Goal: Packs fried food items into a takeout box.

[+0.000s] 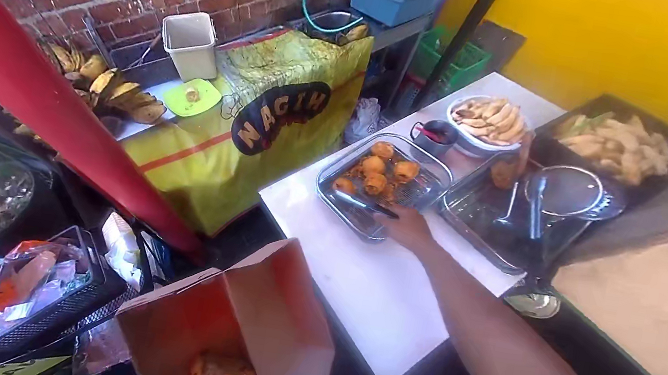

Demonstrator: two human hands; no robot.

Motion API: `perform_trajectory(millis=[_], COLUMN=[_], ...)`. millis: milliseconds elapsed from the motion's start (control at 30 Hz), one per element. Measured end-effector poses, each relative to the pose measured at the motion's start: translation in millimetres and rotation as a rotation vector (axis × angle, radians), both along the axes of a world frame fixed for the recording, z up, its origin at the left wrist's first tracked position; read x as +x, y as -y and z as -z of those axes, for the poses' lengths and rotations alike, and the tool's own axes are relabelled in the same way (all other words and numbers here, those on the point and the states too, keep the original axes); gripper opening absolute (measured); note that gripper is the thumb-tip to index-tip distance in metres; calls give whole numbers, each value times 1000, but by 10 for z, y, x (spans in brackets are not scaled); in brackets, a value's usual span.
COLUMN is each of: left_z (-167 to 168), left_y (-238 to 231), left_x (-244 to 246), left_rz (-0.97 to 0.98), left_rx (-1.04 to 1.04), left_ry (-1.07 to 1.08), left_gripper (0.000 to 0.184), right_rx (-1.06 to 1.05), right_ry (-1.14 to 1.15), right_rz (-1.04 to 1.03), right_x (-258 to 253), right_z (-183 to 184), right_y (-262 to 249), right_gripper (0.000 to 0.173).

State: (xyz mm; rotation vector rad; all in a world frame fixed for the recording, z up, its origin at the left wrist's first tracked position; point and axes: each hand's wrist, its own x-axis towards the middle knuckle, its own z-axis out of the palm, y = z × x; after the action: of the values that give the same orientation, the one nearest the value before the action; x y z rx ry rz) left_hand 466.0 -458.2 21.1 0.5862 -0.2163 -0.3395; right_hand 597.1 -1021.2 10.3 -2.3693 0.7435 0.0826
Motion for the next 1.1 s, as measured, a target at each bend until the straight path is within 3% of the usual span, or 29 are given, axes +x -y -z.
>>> perform_trajectory(millis=[100,233,300,367,500,567,700,767,867,1000,1100], left_z=[3,52,42,13,-34,-114,-68,-76,-52,-57,3], left_y=[117,307,385,451,524,542,589,618,642,670,672], left_x=[442,997,1256,1499,1829,1907,2003,2035,2113,2234,2322], left_rz=[154,323,402,443,514,489,420,390,398,407,406], left_rx=[-98,-175,-200,-171,-73,22,45,28,-37,-132,-161], left_ry=[-110,-144,-152,-138,-63,-62,-101,-118,-116,-159,-137], left_gripper=[51,52,51,48,45,42,42,41,43,44,44], right_rx=[148,522,576,488,403,296,-151,-405,-649,-683,-442], right_ry=[158,308,317,261,69,-4,-87,55,312,335,170], right_rz=[-4,-156,-305,-468,-549,-536,-542,-640,-803,-890,-899], right_x=[-376,-798,-792,-659,-303,-163,54,118,277,474,701], right_z=[-465,-1481,-1833,-2040,-2023,-1945,-2057,-2059,-2023,-2136,-2240], right_y=[-199,-758,-983,-1186,-1494,-1561,-1649,-1679,-1688,-1555,-1324], right_gripper=[42,29,31,29,20,26,43,52,50,49,46])
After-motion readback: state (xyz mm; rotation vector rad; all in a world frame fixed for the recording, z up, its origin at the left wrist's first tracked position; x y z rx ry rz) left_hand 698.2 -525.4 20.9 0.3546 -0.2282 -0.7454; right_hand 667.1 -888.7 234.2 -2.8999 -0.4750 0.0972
